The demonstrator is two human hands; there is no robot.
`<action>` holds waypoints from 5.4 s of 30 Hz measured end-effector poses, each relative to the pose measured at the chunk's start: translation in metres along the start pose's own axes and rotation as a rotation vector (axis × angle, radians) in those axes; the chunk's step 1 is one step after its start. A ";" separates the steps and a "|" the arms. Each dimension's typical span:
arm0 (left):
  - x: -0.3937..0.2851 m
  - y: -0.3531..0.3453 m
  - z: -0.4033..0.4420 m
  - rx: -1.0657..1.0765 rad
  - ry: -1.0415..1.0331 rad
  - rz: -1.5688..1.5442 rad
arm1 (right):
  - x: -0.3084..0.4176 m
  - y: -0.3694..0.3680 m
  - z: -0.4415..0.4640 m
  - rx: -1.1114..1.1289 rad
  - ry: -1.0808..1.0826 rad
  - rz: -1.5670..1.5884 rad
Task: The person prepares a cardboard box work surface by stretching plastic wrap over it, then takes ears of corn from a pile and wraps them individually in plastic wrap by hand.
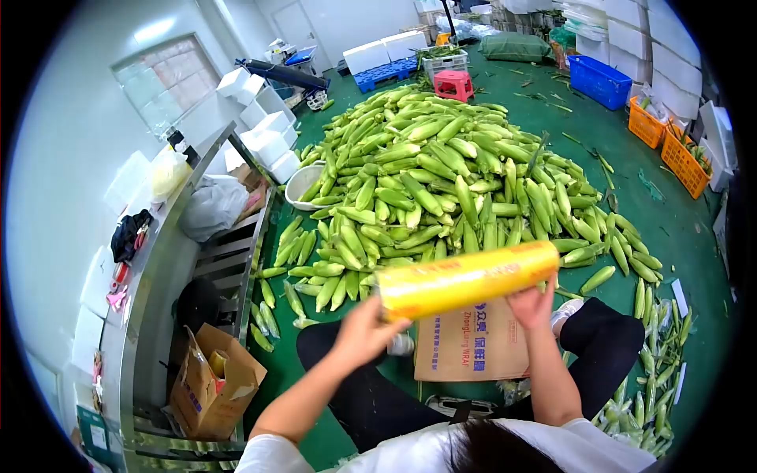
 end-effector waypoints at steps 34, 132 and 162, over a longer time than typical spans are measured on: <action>0.042 -0.241 0.030 0.525 0.119 -0.687 | -0.018 -0.069 -0.049 0.214 0.217 -0.976; 0.065 -0.265 0.008 0.064 0.505 -0.999 | -0.077 0.002 -0.101 0.111 0.314 -1.776; 0.138 -0.260 0.014 0.267 0.034 0.644 | 0.118 0.179 0.045 -0.040 0.194 -2.091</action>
Point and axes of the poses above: each hand's wrist, its own z-axis towards the middle knuckle, its own y-axis out of the back of the hand, x = y × z, the point moved 1 cm from there along z, towards the middle knuckle, and after that the axes turned 5 degrees about z, right-handed, at the moved point
